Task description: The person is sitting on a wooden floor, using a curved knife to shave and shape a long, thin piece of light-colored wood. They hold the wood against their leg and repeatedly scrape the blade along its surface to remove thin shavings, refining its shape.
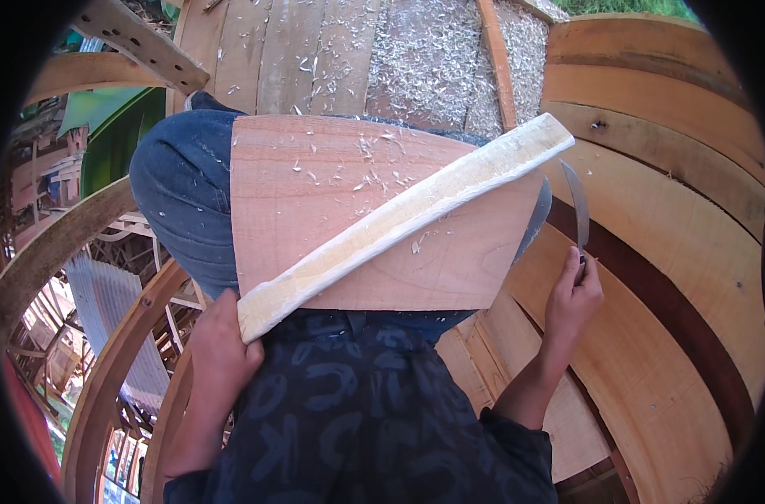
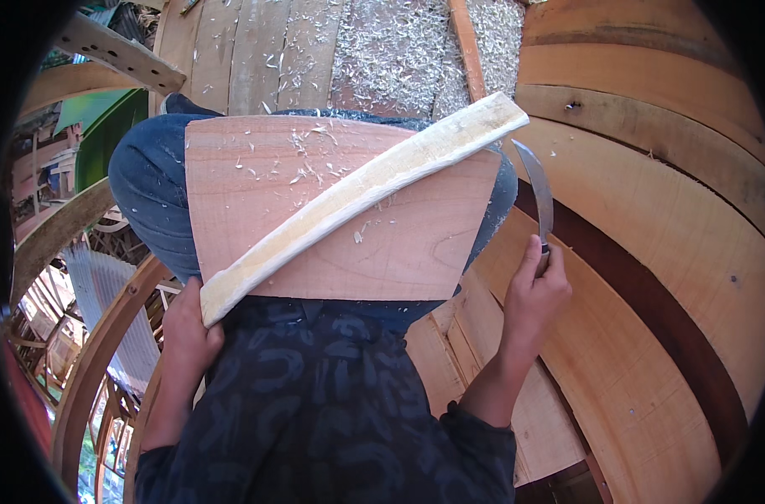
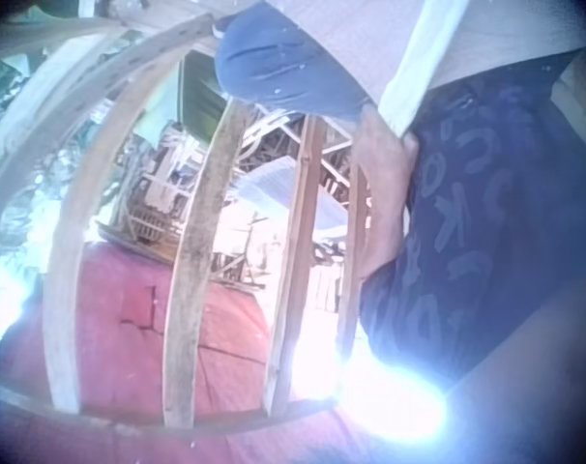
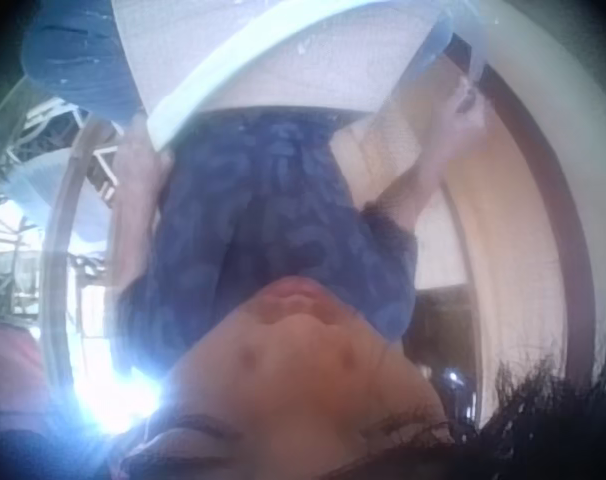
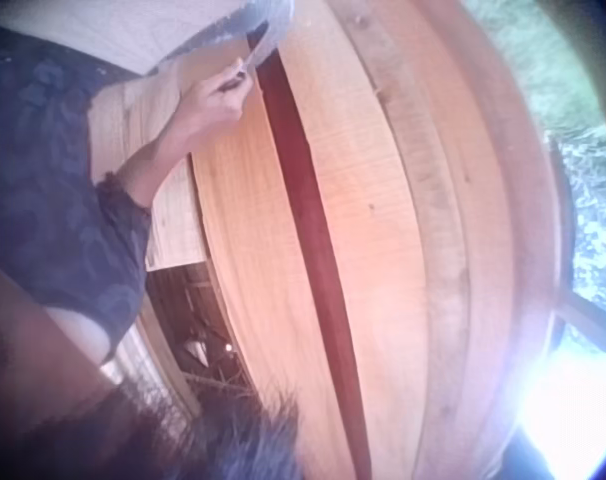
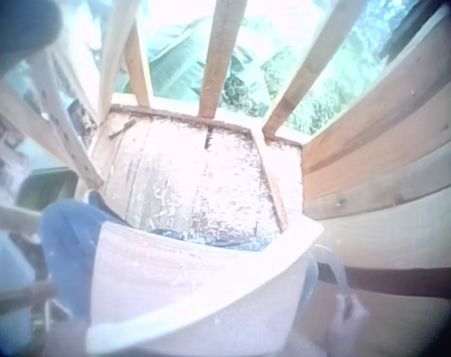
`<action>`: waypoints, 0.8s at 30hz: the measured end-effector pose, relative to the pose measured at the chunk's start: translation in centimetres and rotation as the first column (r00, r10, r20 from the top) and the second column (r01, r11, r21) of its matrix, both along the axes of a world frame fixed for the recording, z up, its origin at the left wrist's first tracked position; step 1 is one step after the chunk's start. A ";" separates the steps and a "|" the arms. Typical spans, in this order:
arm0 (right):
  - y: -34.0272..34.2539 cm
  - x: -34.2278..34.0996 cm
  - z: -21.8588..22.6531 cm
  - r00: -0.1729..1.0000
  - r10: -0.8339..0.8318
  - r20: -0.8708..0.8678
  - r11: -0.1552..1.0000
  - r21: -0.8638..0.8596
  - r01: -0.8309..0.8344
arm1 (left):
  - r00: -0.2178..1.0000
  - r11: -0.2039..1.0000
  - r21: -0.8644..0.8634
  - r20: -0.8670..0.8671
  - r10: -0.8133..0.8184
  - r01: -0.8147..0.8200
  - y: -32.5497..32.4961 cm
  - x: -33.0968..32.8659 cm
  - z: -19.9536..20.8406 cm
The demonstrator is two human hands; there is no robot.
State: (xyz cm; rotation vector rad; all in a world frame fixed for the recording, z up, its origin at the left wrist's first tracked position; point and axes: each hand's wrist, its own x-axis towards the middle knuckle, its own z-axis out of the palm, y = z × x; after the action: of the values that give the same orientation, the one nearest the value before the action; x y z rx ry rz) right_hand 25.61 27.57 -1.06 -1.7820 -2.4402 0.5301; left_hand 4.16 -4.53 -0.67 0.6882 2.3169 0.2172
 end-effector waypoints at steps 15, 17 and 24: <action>0.1 -0.6 -0.8 0.993 0.113 0.031 0.993 0.019 -0.114 | 1.000 1.000 0.018 -0.009 -0.001 0.002 0.3 0.4 -0.4; 1.8 0.3 -0.2 0.996 0.058 0.072 0.997 0.044 -0.061 | 1.000 1.000 0.007 -0.004 0.006 -0.006 0.5 0.4 -0.3; -4.8 -3.9 -0.3 0.914 0.391 -0.110 0.903 -0.146 -0.403 | 1.000 1.000 -0.005 0.022 -0.005 0.005 0.8 0.5 0.1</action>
State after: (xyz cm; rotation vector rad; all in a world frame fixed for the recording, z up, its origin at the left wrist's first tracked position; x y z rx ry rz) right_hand 21.70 22.77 -1.31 -1.2711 -2.7854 0.8395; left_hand 4.65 -3.69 -0.55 0.6856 2.2943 0.2155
